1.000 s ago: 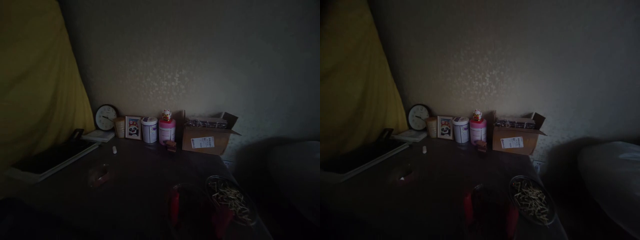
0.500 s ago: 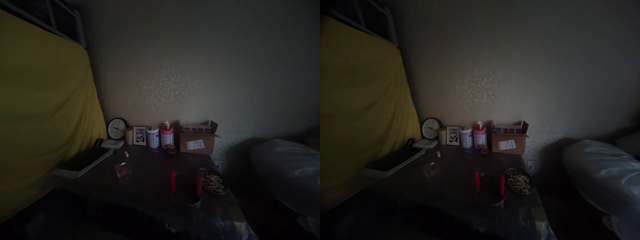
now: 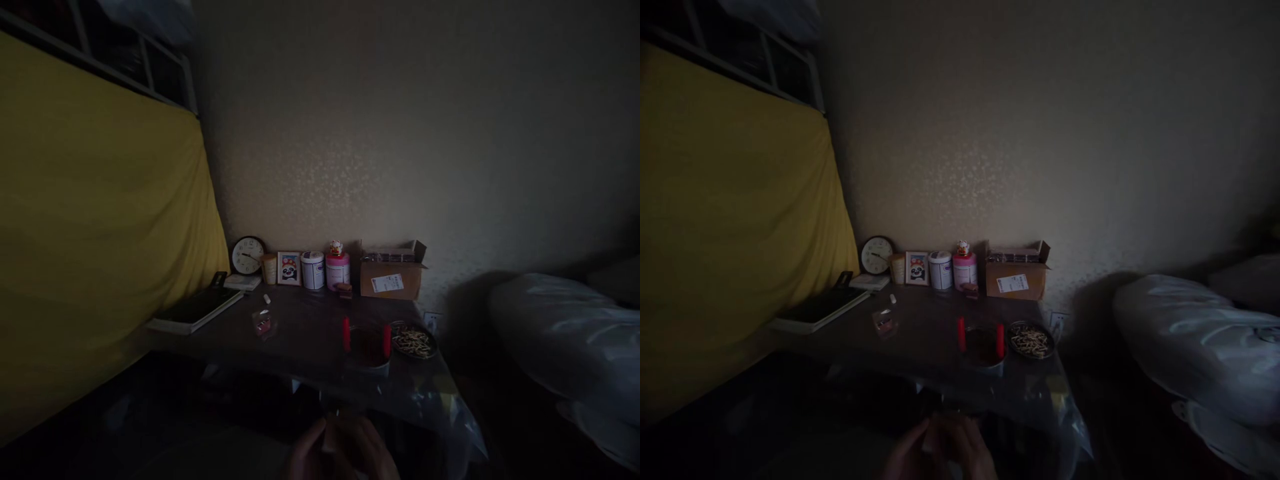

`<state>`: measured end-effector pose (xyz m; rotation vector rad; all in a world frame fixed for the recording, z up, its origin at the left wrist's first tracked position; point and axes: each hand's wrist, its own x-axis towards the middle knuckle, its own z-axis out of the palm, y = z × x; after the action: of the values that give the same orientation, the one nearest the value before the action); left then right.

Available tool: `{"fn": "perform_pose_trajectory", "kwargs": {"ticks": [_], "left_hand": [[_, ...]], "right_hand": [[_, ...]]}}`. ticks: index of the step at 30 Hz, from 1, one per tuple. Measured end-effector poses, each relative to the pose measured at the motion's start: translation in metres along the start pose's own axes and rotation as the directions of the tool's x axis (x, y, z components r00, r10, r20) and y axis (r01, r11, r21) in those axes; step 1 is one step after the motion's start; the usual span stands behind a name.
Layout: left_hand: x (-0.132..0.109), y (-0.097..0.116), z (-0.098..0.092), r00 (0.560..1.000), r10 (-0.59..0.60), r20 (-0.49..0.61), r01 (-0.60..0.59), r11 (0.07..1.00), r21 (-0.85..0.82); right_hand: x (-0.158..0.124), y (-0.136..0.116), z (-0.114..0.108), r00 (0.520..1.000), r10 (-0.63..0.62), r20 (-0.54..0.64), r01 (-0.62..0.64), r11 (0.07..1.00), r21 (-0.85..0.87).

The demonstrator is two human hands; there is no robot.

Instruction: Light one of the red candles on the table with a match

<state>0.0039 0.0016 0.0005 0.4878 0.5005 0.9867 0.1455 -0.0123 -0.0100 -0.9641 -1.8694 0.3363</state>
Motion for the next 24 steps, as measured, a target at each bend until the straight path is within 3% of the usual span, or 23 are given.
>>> {"fn": "perform_pose_trajectory", "kwargs": {"ticks": [5, 8, 14, 24], "left_hand": [[0.001, -0.005, 0.004, 0.996, -0.030, 0.089, 0.040, 0.993, -0.110], [-0.002, -0.005, 0.008, 0.993, -0.028, 0.117, 0.047, 0.985, -0.163], [-0.003, -0.005, 0.012, 0.989, 0.019, 0.147, -0.009, 0.998, -0.066], [0.002, -0.010, -0.001, 0.987, 0.016, 0.162, -0.018, 1.000, 0.014]], "right_hand": [[0.009, -0.021, -0.017, 0.991, 0.057, 0.122, -0.063, 0.997, 0.051], [0.010, -0.025, -0.019, 0.991, 0.049, 0.127, -0.062, 0.993, 0.098], [0.006, -0.018, -0.015, 0.994, 0.055, 0.097, -0.065, 0.993, 0.095], [0.006, -0.016, -0.016, 0.993, 0.004, 0.119, -0.004, 1.000, 0.005]]}}
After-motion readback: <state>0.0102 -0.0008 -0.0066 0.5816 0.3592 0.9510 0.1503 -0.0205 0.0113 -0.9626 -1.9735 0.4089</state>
